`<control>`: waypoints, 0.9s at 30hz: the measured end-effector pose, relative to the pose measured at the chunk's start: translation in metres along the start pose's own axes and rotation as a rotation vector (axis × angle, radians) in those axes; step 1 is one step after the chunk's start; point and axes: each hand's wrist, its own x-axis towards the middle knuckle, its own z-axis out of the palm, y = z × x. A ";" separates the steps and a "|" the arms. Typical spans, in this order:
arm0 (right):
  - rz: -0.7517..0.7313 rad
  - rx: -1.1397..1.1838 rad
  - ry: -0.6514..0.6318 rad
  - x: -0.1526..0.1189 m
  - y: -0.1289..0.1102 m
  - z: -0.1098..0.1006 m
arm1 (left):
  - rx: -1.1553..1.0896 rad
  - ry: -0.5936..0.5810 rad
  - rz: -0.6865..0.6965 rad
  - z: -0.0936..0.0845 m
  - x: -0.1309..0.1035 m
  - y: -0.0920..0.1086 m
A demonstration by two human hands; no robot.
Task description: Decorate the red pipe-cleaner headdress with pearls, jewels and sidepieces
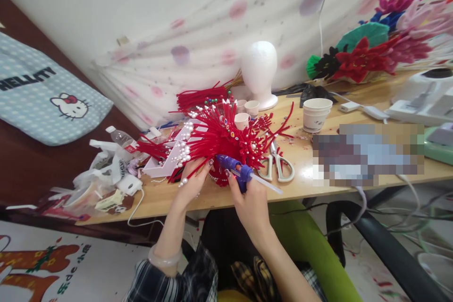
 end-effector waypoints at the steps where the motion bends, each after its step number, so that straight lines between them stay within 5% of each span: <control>1: -0.006 0.001 -0.001 0.000 0.000 0.000 | 0.002 0.002 -0.002 0.000 0.000 -0.001; 27: 0.011 0.055 0.043 -0.004 0.005 0.002 | -0.042 -0.018 -0.035 -0.004 -0.001 -0.010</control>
